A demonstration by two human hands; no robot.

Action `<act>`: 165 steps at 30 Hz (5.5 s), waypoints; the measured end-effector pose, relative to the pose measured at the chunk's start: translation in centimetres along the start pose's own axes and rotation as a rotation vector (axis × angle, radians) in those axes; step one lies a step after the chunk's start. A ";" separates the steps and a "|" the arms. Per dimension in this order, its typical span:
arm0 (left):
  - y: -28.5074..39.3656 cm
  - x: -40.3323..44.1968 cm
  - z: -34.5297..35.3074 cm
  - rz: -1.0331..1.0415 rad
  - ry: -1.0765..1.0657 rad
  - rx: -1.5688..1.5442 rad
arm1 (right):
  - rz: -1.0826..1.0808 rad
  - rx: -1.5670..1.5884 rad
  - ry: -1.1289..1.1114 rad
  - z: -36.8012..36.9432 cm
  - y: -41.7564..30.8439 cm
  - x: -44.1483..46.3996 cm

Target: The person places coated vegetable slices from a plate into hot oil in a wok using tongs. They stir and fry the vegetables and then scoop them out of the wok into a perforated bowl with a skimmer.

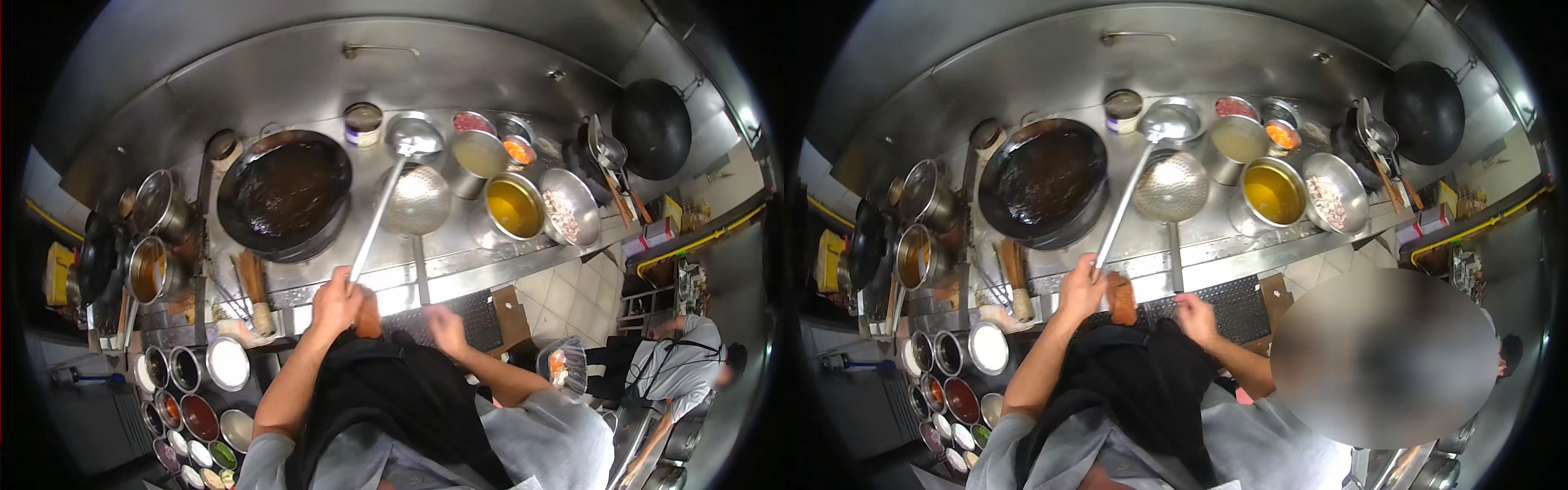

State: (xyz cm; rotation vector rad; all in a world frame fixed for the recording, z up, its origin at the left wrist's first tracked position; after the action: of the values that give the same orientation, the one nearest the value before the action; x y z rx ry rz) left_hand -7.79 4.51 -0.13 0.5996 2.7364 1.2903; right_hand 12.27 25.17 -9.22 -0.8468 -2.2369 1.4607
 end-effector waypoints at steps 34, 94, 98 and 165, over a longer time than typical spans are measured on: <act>2.5 -38.3 -9.9 -0.521 0.966 -0.361 | -0.342 0.197 -1.354 11.5 -7.6 -9.8; 27.4 -87.8 22.3 -2.362 1.707 0.404 | -0.460 -0.129 -1.923 18.6 -2.9 -23.8; 33.7 -94.4 36.6 -2.572 1.120 -0.044 | -0.619 -0.150 -1.983 19.2 -4.9 -27.1; 9.4 -91.2 -11.6 -0.985 2.162 0.248 | -0.948 -0.504 -1.964 20.3 -6.5 -63.9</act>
State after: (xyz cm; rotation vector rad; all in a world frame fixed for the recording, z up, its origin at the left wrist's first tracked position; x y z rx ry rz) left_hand 76.93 -32.20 4.25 -3.3923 2.5521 1.2108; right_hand 47.70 -32.14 -9.18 2.3708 -3.0409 1.0321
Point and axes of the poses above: each hand's wrist, its own x-axis towards the middle knuckle, its own z-axis out of the palm, y = z × x, the point moved 9 cm from there along x, towards the middle knuckle, and after that the axes turned 11 degrees about y, right-handed, at the moved point
